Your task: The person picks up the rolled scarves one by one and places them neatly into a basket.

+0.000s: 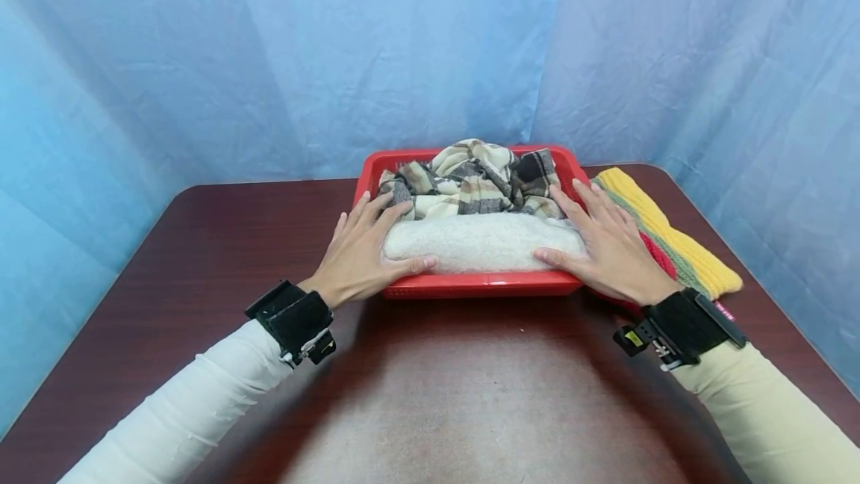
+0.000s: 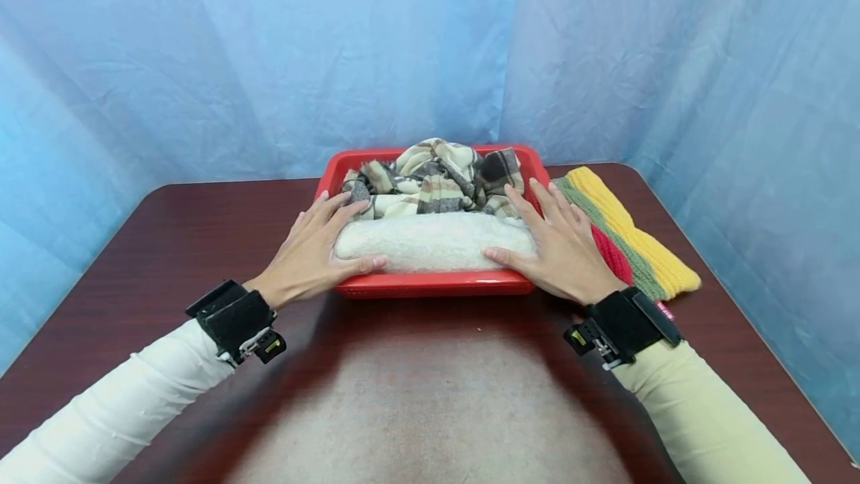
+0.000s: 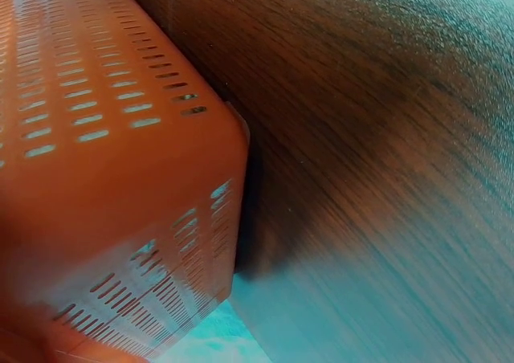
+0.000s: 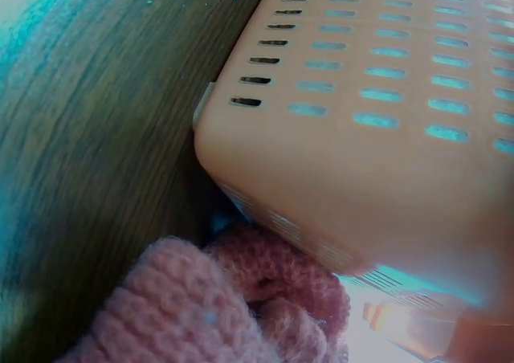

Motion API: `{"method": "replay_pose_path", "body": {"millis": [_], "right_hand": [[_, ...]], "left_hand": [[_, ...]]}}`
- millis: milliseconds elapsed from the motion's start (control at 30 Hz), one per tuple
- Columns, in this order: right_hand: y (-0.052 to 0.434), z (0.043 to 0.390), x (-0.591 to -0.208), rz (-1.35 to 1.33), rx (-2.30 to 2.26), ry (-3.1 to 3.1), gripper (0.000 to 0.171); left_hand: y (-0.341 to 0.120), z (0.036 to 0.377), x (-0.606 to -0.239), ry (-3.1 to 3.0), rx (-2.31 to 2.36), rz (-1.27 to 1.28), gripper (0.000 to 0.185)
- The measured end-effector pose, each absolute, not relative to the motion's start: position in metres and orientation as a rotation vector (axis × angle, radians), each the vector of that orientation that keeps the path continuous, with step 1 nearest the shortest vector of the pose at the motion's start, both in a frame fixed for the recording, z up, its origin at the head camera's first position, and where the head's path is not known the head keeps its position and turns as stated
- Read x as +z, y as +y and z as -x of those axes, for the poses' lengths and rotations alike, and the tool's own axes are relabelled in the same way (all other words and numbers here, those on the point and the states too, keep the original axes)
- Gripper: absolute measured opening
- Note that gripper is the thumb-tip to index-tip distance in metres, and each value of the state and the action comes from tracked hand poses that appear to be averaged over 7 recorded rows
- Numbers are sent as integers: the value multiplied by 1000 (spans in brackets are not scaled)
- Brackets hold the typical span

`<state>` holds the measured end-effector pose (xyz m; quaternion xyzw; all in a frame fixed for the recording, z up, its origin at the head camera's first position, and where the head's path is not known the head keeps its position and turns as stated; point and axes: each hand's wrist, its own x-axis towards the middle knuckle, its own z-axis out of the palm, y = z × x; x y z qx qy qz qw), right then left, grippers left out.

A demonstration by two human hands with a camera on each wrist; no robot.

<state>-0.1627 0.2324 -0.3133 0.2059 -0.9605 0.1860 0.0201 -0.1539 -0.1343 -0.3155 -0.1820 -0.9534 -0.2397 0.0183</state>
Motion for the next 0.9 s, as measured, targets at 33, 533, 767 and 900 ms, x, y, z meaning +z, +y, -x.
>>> {"method": "replay_pose_path", "body": {"millis": [33,533,767,900], "right_hand": [[232,163,-313,-639,577,-2982,97],[233,164,-314,-646,590,-2982,98],[232,164,-313,-637,571,-2995,98],[232,164,-313,-636,569,-2997,97]], "left_hand": [[-134,154,-316,-2960,-745,568,91],[-135,155,-317,-2937,-743,581,94],[-135,155,-317,-2940,-741,575,95],[-135,155,-317,-2937,-741,577,96]]}}
